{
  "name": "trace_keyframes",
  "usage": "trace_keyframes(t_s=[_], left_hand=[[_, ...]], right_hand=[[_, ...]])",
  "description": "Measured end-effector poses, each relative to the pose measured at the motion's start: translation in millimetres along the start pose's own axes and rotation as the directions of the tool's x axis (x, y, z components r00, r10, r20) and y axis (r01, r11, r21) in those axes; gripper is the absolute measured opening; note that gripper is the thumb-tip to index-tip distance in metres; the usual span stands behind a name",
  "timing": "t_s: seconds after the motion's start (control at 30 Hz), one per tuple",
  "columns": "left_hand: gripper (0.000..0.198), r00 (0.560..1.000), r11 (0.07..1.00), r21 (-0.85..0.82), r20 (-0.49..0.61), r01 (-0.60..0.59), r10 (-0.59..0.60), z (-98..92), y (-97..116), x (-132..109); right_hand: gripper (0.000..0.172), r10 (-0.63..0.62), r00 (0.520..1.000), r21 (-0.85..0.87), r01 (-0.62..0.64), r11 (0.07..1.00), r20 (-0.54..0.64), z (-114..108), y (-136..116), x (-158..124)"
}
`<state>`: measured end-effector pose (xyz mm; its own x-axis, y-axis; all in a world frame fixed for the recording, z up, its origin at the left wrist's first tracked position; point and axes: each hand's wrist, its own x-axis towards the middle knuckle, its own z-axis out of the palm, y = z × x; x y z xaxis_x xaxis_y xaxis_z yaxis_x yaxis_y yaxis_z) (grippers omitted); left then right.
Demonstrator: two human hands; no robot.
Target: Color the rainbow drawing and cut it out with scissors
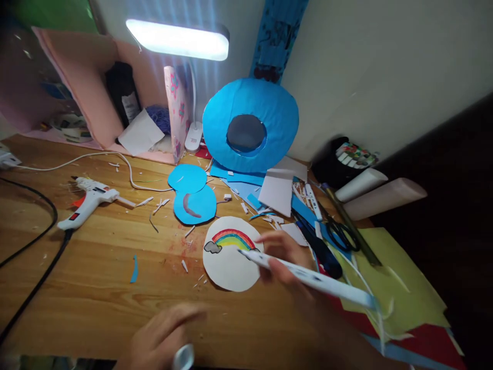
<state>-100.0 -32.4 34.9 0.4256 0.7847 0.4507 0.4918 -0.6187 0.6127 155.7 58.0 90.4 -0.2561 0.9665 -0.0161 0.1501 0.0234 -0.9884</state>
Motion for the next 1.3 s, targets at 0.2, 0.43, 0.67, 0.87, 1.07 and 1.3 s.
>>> trace_keyframes(t_s=[0.2,0.43,0.67,0.87,1.07,1.3], left_hand=[[0.024,0.993,0.964,0.265,0.114,0.01,-0.042,35.5,-4.5,25.7],[0.023,0.995,0.972,0.237,0.096,-0.003,-0.021,37.2,-19.1,9.2],[0.033,0.999,0.964,0.264,0.054,-0.01,-0.005,39.2,-22.1,13.4],[0.034,0.998,0.968,0.249,0.058,-0.014,0.0,41.8,-24.0,12.9],[0.036,0.998,0.972,0.235,0.069,-0.009,-0.007,39.6,-24.7,13.4],[0.034,0.999,0.972,0.234,0.051,-0.01,-0.002,40.5,-24.8,12.8]], right_hand=[[0.023,0.042,0.99,-0.014,-0.041,0.999,0.133,42.1,44.6,46.6],[0.022,0.026,0.996,-0.048,-0.022,0.999,0.088,57.0,65.4,51.0],[0.012,-0.079,0.994,-0.138,0.088,0.987,0.071,61.1,66.8,51.6],[0.01,-0.197,0.977,-0.332,0.214,0.919,0.084,60.1,65.6,50.5],[0.011,-0.292,0.956,-0.404,0.281,0.871,0.035,62.0,64.6,50.1],[0.01,-0.365,0.93,-0.497,0.334,0.801,0.038,64.6,62.8,49.6]])
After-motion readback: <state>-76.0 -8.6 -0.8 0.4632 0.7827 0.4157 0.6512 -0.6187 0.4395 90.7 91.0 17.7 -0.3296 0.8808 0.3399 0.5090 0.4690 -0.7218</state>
